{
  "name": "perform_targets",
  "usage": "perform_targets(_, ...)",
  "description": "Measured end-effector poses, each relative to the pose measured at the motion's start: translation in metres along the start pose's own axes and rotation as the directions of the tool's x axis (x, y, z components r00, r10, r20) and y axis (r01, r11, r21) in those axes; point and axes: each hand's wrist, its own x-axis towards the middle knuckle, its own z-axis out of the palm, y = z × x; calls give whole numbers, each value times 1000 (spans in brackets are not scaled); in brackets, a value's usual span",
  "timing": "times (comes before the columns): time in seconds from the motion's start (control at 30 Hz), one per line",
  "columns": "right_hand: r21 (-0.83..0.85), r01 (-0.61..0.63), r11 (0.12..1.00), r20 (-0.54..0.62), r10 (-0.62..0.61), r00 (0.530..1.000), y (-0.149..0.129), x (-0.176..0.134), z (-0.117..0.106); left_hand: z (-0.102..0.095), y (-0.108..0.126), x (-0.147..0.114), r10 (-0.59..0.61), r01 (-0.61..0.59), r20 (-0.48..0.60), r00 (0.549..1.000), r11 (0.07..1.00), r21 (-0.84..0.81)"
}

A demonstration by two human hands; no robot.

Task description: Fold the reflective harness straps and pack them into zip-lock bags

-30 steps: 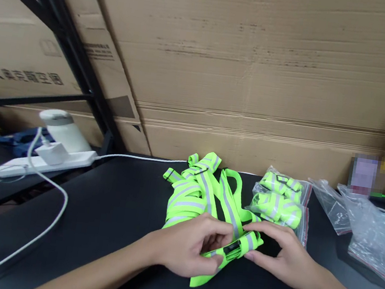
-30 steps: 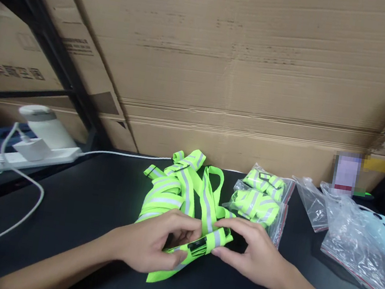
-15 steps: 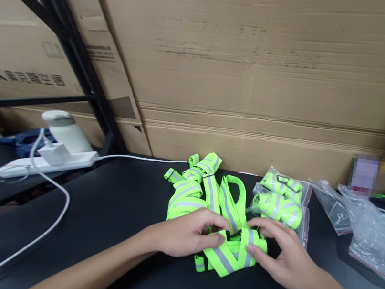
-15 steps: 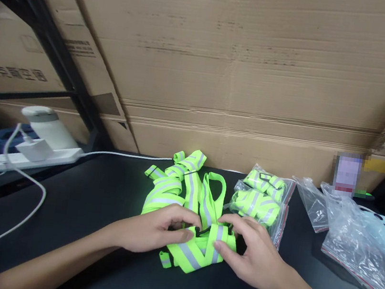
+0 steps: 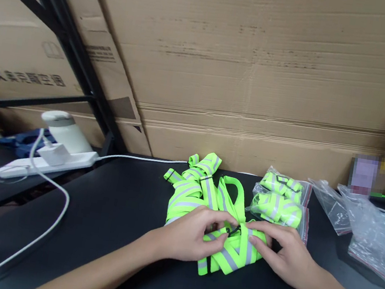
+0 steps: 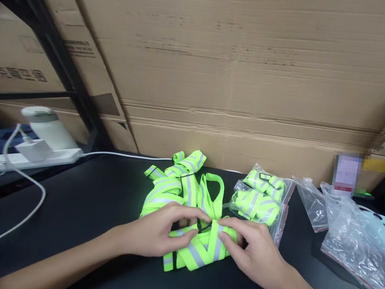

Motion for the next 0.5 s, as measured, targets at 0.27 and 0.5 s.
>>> perform_targets(0.27, -209, 137, 968, 5, -139, 990, 7, 0, 5, 1, 2, 0, 164, -139, -97, 982, 964, 226)
perform_targets(0.5, -258, 208, 943, 22, -210, 978, 2, 0, 4, 3, 0, -3, 145, -134, -18, 989, 949, 284)
